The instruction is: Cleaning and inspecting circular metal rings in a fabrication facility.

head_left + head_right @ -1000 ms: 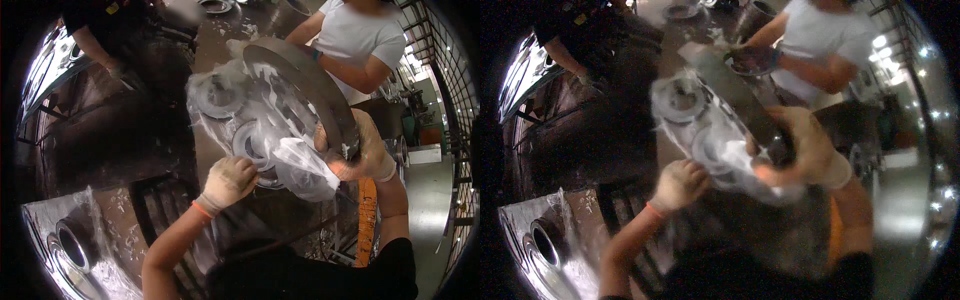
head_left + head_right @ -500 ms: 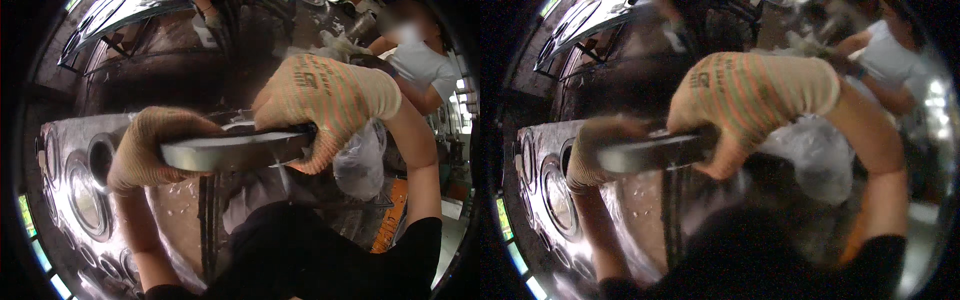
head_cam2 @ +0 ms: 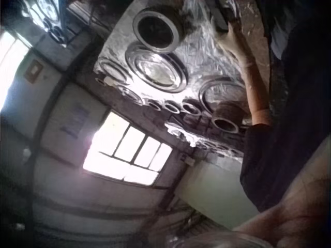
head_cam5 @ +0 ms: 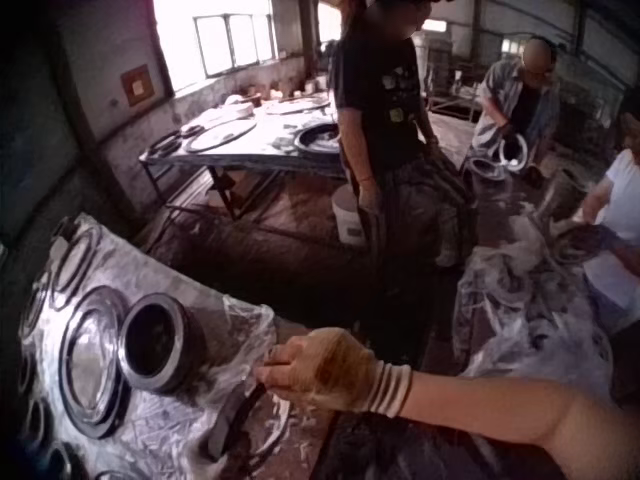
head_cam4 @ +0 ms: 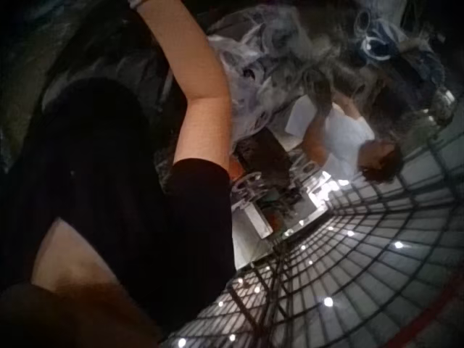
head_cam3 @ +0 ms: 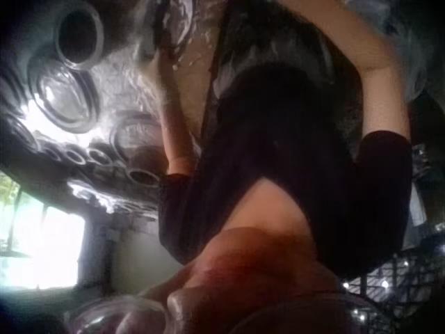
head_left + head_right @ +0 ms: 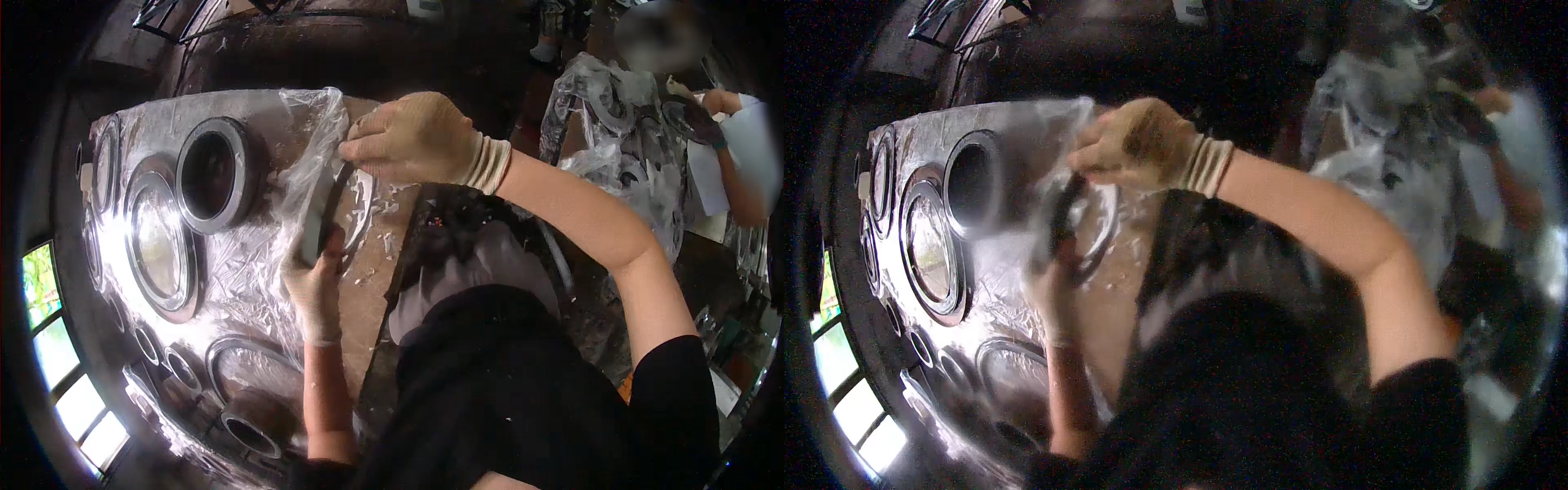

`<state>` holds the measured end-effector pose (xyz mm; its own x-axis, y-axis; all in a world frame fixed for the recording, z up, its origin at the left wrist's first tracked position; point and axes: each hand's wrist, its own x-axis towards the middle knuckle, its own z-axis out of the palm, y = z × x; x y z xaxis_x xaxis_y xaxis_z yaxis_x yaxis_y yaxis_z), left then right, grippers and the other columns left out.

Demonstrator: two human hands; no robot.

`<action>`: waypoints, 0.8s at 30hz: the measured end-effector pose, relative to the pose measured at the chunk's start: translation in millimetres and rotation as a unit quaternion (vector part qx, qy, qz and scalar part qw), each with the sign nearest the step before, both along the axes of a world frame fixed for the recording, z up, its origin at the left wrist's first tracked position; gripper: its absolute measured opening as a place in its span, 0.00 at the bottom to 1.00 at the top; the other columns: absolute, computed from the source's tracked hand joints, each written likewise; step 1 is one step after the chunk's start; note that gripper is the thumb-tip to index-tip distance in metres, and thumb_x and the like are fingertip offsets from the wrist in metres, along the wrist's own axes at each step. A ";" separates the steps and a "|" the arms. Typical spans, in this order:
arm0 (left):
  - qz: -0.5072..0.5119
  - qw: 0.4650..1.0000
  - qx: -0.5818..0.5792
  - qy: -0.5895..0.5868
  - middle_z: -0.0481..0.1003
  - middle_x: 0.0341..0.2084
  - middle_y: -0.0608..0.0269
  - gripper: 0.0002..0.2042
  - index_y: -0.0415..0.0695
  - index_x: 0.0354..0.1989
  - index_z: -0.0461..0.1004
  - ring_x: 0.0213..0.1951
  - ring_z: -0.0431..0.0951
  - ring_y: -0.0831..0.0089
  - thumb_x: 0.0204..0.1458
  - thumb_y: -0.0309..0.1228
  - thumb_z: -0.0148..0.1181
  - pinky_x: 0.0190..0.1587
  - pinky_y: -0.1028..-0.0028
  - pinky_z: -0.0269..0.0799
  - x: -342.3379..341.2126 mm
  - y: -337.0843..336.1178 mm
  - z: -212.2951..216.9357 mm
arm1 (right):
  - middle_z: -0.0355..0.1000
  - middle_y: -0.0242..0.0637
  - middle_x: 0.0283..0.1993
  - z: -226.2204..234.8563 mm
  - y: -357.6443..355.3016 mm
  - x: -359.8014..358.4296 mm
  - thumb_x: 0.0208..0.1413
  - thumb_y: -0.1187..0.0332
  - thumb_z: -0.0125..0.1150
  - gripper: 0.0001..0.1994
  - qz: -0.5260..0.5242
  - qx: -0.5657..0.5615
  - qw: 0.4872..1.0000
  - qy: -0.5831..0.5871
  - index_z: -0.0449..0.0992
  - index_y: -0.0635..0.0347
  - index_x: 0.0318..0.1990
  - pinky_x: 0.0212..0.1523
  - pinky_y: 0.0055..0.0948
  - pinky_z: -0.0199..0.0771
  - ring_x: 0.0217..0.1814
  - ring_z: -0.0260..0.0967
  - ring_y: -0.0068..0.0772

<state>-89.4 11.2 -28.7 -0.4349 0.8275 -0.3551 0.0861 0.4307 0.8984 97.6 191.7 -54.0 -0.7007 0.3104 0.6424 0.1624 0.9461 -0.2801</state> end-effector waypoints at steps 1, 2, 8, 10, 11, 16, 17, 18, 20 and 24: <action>0.018 1.000 0.003 0.013 0.75 0.27 0.70 0.10 0.36 0.38 0.79 0.28 0.71 0.83 0.50 0.28 0.66 0.30 0.83 0.66 -2.0 -2.3 -6.7 | 0.76 0.28 0.36 1.2 -7.3 -11.7 0.46 0.62 0.69 0.19 -0.016 -0.011 1.000 -0.015 0.79 0.44 0.48 0.34 0.32 0.77 0.34 0.76 0.34; 0.035 0.999 0.006 0.025 0.75 0.27 0.70 0.10 0.36 0.38 0.79 0.28 0.71 0.83 0.50 0.29 0.66 0.30 0.83 0.65 -5.4 -3.7 -14.8 | 0.76 0.28 0.36 -2.1 -8.3 -18.6 0.46 0.62 0.69 0.19 -0.014 -0.014 1.000 -0.017 0.79 0.44 0.48 0.34 0.32 0.77 0.34 0.76 0.34; 0.001 1.000 0.002 0.024 0.74 0.28 0.68 0.14 0.37 0.38 0.78 0.30 0.70 0.81 0.49 0.34 0.69 0.33 0.79 0.67 -23.6 1.2 -39.3 | 0.75 0.27 0.36 -11.5 2.0 -25.1 0.46 0.63 0.68 0.13 -0.018 -0.037 0.994 -0.099 0.79 0.48 0.42 0.33 0.33 0.76 0.34 0.75 0.34; -0.012 0.999 0.001 0.032 0.74 0.28 0.68 0.14 0.37 0.39 0.78 0.30 0.71 0.80 0.48 0.33 0.69 0.34 0.78 0.67 -31.8 4.8 -40.2 | 0.75 0.28 0.36 -12.0 3.0 -26.9 0.48 0.63 0.66 0.11 -0.022 0.007 0.996 -0.085 0.78 0.49 0.40 0.33 0.32 0.75 0.34 0.75 0.35; -0.032 0.999 -0.029 0.003 0.74 0.28 0.68 0.14 0.37 0.39 0.78 0.32 0.71 0.79 0.48 0.32 0.68 0.35 0.78 0.68 -32.0 9.8 -33.2 | 0.75 0.28 0.36 -11.0 3.1 -24.2 0.48 0.63 0.66 0.11 -0.022 0.004 0.996 -0.092 0.78 0.49 0.40 0.33 0.32 0.75 0.34 0.75 0.35; -0.070 0.997 0.022 0.035 0.77 0.30 0.65 0.13 0.37 0.40 0.77 0.32 0.73 0.79 0.47 0.29 0.67 0.38 0.76 0.70 -18.7 27.6 -13.4 | 0.75 0.31 0.35 -7.5 -1.9 -17.7 0.53 0.64 0.65 0.08 -0.034 -0.198 0.978 -0.050 0.78 0.54 0.39 0.35 0.30 0.76 0.35 0.75 0.32; -0.083 0.993 0.017 0.087 0.77 0.29 0.63 0.13 0.38 0.41 0.77 0.32 0.74 0.78 0.47 0.29 0.67 0.38 0.76 0.70 -15.9 31.4 -12.3 | 0.75 0.31 0.35 -12.6 1.2 -16.3 0.53 0.64 0.65 0.08 -0.032 -0.197 0.978 -0.053 0.78 0.54 0.39 0.35 0.30 0.76 0.35 0.75 0.32; -0.095 0.986 0.011 0.139 0.77 0.29 0.62 0.13 0.38 0.41 0.77 0.32 0.74 0.78 0.47 0.29 0.68 0.39 0.75 0.71 -13.5 32.9 -12.5 | 0.76 0.31 0.36 -21.0 9.1 -14.0 0.55 0.62 0.65 0.10 -0.087 -0.253 0.964 0.003 0.78 0.56 0.39 0.37 0.29 0.76 0.35 0.75 0.29; -0.099 0.985 0.020 0.138 0.78 0.28 0.60 0.13 0.39 0.41 0.77 0.31 0.76 0.76 0.47 0.30 0.68 0.39 0.74 0.71 -11.5 27.5 -17.4 | 0.77 0.30 0.40 -21.2 33.1 -6.5 0.57 0.57 0.65 0.15 -0.156 -0.525 0.816 0.184 0.78 0.60 0.42 0.42 0.25 0.75 0.39 0.74 0.23; -0.109 0.980 0.026 0.164 0.78 0.27 0.55 0.13 0.41 0.41 0.78 0.30 0.78 0.70 0.47 0.32 0.68 0.38 0.72 0.72 -5.1 25.5 -19.9 | 0.77 0.45 0.46 -59.2 73.1 16.9 0.51 0.41 0.64 0.32 -0.375 -0.554 0.743 -0.003 0.76 0.63 0.48 0.52 0.33 0.75 0.47 0.76 0.39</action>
<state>-94.5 36.7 -48.6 -0.3297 0.9267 -0.1805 0.4579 0.3241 0.8278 114.5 264.7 -113.3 -0.0660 0.9514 -0.3009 0.5319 -0.2216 -0.8173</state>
